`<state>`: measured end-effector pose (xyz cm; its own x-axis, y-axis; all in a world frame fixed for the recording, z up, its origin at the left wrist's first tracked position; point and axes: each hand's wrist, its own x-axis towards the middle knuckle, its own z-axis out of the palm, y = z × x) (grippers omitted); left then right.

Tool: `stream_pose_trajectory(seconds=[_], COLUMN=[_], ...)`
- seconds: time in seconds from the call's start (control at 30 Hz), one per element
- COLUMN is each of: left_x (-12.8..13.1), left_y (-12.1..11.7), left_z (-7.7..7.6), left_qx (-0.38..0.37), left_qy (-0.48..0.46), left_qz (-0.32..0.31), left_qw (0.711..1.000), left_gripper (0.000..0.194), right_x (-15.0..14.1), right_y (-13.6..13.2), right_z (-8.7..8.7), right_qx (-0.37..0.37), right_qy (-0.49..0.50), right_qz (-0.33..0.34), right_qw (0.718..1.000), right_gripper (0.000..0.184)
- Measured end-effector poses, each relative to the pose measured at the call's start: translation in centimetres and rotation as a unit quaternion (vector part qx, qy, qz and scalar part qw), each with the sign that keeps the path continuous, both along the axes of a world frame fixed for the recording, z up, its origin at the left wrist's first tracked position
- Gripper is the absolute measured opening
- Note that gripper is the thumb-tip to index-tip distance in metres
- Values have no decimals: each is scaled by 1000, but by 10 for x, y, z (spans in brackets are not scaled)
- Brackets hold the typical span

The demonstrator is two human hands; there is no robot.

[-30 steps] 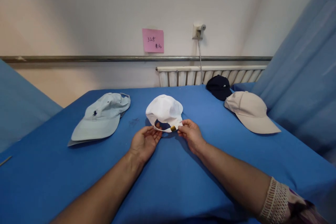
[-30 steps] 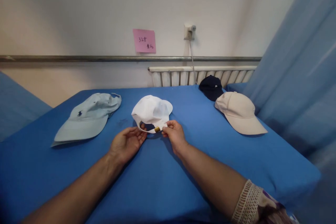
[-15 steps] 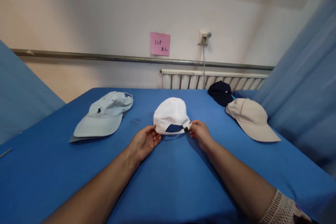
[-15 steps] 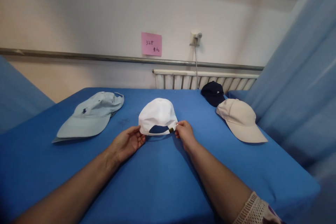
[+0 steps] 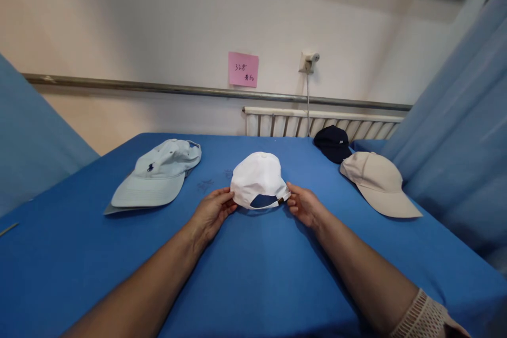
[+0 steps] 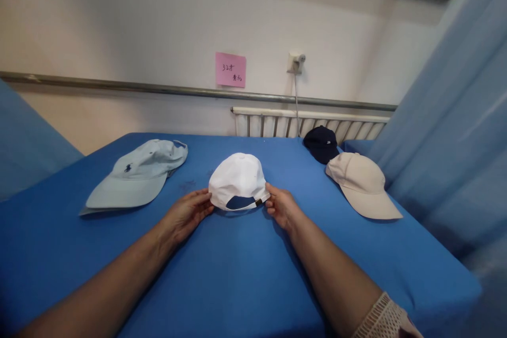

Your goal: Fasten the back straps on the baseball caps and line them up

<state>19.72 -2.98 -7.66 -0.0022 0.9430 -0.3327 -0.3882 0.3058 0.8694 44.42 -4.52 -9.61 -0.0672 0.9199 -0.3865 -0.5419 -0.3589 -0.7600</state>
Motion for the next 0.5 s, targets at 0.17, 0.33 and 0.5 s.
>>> stream_pose_trajectory(seconds=[0.17,0.33,0.5], left_x=[-4,-9,-14], left_y=[3,10,16], left_z=[-1,2,4], left_qx=[4,22,24], left_qy=[-17,-22,-9], left_qz=[18,44,76], left_qw=[1000,999,997], left_gripper=[15,13,15], right_x=[-1,-5,-8], right_y=[-3,-9,-7], right_z=[5,7,6], right_qx=[-15,24,11], right_qy=[94,192,243], right_qz=[-5,67,102], right_qw=[995,979,965], right_gripper=[16,27,14])
